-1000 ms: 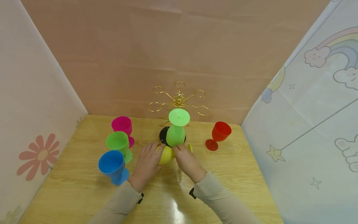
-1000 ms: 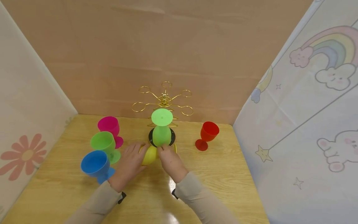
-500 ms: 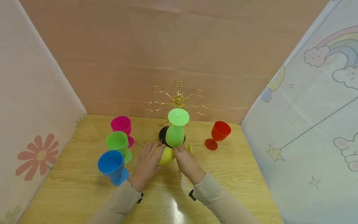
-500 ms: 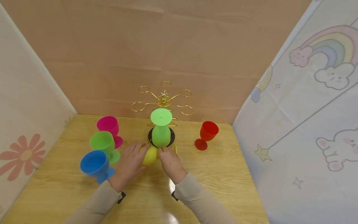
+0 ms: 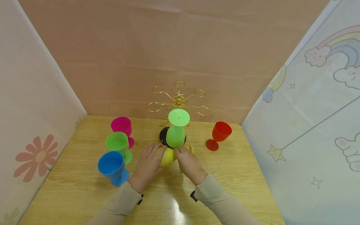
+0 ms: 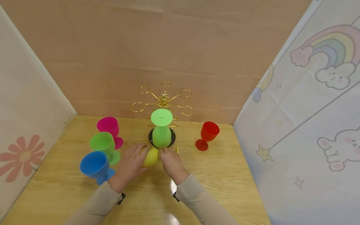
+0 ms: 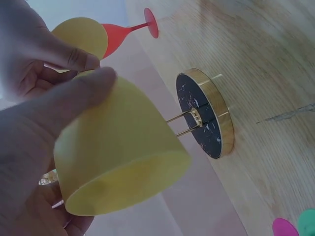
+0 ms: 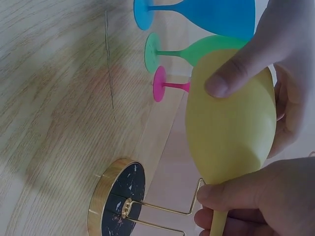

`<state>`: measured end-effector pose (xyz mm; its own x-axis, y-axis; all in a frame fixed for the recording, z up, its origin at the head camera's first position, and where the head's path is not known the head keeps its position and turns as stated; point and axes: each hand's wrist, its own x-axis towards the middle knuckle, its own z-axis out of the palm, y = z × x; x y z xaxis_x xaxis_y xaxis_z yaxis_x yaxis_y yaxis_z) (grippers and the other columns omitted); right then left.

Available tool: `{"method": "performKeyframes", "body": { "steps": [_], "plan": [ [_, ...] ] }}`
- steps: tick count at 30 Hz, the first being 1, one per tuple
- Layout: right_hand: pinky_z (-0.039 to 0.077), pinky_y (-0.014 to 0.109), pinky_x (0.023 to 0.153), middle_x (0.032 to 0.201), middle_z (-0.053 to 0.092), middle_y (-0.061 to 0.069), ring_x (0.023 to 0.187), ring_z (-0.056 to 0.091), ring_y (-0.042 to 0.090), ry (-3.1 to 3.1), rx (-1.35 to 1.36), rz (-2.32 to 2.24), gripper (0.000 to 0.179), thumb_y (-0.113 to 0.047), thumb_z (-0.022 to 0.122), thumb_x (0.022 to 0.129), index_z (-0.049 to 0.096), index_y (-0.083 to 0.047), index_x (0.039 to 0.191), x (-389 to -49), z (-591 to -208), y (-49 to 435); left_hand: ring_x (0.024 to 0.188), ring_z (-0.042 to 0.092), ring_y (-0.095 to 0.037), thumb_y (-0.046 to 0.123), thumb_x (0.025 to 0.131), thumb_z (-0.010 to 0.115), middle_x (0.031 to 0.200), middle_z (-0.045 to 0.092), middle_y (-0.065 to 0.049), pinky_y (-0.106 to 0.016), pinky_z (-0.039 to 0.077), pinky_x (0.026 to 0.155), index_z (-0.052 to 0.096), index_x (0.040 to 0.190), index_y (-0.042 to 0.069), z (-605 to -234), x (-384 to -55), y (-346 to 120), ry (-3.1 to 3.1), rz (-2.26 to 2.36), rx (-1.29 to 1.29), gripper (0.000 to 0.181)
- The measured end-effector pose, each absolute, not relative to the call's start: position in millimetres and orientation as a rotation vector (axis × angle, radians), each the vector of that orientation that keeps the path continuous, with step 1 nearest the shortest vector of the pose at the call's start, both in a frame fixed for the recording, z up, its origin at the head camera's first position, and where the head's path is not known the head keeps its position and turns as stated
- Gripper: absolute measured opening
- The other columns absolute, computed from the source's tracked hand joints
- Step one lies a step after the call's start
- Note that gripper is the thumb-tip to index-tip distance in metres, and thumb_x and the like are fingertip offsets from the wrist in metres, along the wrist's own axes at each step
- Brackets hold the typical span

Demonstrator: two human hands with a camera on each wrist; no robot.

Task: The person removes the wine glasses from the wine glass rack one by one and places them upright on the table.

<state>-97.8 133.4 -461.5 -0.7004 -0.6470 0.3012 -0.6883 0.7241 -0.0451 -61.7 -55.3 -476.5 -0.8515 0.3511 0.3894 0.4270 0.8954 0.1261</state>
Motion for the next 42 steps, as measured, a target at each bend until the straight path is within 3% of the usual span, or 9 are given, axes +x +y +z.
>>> {"method": "performKeyframes", "body": {
  "steps": [6, 19, 23, 28, 33, 38, 42],
  "plan": [
    [0.059, 0.032, 0.072, 0.092, 0.068, 0.01, 0.085, 0.067, 0.023, -2.624, 1.076, 0.251, 0.027, 0.015, 0.073, 0.082, 0.068, -0.001, 0.103, -99, -465, 137, 0.117, 0.057, -0.033, 0.046, 0.074, 0.09, 0.125, 0.06, -0.015, -0.049, 0.048, 0.103, 0.061, 0.131, 0.006, -479, -63, -56, -2.674, -0.316, -0.605, 0.075],
    [0.059, 0.037, 0.078, 0.098, 0.069, 0.01, 0.09, 0.067, 0.026, -2.641, 1.088, 0.419, 0.031, 0.012, 0.069, 0.086, 0.067, -0.004, 0.113, -100, -466, 146, 0.116, 0.057, -0.033, 0.039, 0.081, 0.086, 0.122, 0.061, -0.013, -0.05, 0.048, 0.103, 0.064, 0.128, 0.008, -462, -60, -57, -2.666, -0.388, -0.699, 0.06],
    [0.058, 0.042, 0.087, 0.108, 0.07, 0.012, 0.101, 0.067, 0.029, -2.73, 1.034, 0.571, 0.036, 0.01, 0.073, 0.085, 0.067, -0.003, 0.118, -100, -466, 151, 0.114, 0.058, -0.033, 0.036, 0.083, 0.084, 0.119, 0.064, -0.013, -0.052, 0.048, 0.101, 0.068, 0.123, 0.009, -450, -60, -59, -2.646, -0.438, -0.714, 0.051],
    [0.058, 0.042, 0.086, 0.106, 0.07, 0.011, 0.098, 0.067, 0.026, -2.772, 0.922, 0.777, 0.035, 0.01, 0.076, 0.082, 0.068, 0.0, 0.115, -97, -466, 161, 0.11, 0.061, -0.033, 0.034, 0.087, 0.081, 0.115, 0.067, -0.01, -0.056, 0.049, 0.095, 0.072, 0.113, 0.01, -432, -62, -66, -2.56, -0.459, -0.664, 0.037],
    [0.058, 0.043, 0.089, 0.113, 0.07, 0.013, 0.103, 0.069, 0.029, -2.769, 0.785, 1.036, 0.033, 0.008, 0.074, 0.085, 0.069, 0.001, 0.118, -96, -471, 176, 0.107, 0.064, -0.035, 0.025, 0.091, 0.077, 0.113, 0.069, -0.012, -0.057, 0.052, 0.09, 0.072, 0.111, 0.006, -413, -73, -79, -2.452, -0.453, -0.627, 0.028],
    [0.058, 0.041, 0.087, 0.109, 0.072, 0.008, 0.098, 0.069, 0.025, -2.735, 0.631, 1.262, 0.031, 0.003, 0.076, 0.086, 0.071, -0.003, 0.116, -95, -480, 192, 0.098, 0.065, -0.039, 0.014, 0.093, 0.074, 0.109, 0.068, -0.019, -0.056, 0.056, 0.082, 0.07, 0.108, -0.001, -393, -95, -94, -2.353, -0.505, -0.608, 0.022],
    [0.058, 0.037, 0.088, 0.107, 0.072, 0.005, 0.097, 0.067, 0.021, -2.702, 0.531, 1.44, 0.03, -0.001, 0.077, 0.087, 0.072, -0.007, 0.116, -95, -488, 204, 0.096, 0.062, -0.04, 0.007, 0.094, 0.072, 0.108, 0.065, -0.022, -0.053, 0.055, 0.085, 0.067, 0.112, -0.005, -374, -114, -102, -2.308, -0.59, -0.619, 0.023]
  ]
}}
